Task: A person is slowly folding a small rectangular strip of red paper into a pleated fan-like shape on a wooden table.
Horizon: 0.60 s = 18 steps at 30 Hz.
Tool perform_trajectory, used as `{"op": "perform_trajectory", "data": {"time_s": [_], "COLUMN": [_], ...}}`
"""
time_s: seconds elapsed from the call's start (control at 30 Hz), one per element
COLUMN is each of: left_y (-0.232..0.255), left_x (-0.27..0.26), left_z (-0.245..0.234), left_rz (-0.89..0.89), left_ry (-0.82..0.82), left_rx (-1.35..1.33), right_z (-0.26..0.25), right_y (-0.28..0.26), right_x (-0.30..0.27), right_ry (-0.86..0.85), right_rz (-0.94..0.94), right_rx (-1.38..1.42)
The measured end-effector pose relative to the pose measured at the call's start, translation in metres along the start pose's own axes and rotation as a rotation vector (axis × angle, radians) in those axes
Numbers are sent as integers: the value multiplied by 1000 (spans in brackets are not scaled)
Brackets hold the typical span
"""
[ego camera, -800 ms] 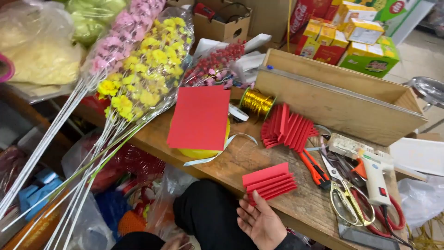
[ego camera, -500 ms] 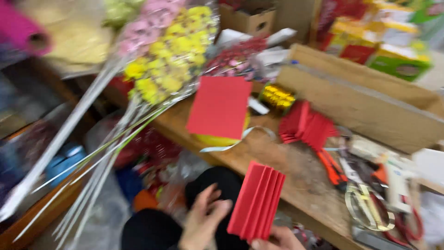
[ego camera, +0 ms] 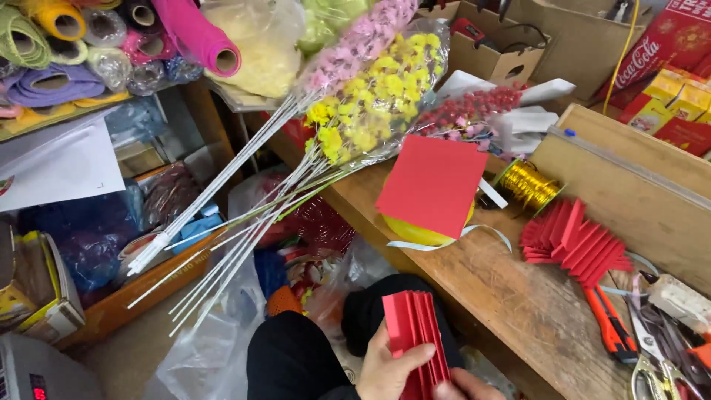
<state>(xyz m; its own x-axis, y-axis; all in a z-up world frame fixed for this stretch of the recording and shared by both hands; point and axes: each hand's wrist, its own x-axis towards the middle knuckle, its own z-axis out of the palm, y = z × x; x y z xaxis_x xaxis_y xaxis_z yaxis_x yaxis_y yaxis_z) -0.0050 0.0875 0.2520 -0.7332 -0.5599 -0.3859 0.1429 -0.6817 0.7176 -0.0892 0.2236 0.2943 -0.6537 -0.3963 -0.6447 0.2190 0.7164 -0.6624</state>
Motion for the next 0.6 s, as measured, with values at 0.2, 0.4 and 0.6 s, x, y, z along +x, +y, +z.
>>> {"op": "perform_trajectory", "data": {"time_s": [0.2,0.4,0.6], "left_y": [30,7,15], "left_x": [-24,-12,-13], "left_z": [24,18,13], "left_rz": [-268,-101,-183], "left_ry": [34,68,-112], "left_rx": [-269,-40,-109], "right_z": [14,25,19], "right_y": [-14,28,38], "right_x": [-12,18,27], "right_ry": [-51,-45,-73], "right_rz": [44,-145,-48], "right_rx": [261,139,648]}}
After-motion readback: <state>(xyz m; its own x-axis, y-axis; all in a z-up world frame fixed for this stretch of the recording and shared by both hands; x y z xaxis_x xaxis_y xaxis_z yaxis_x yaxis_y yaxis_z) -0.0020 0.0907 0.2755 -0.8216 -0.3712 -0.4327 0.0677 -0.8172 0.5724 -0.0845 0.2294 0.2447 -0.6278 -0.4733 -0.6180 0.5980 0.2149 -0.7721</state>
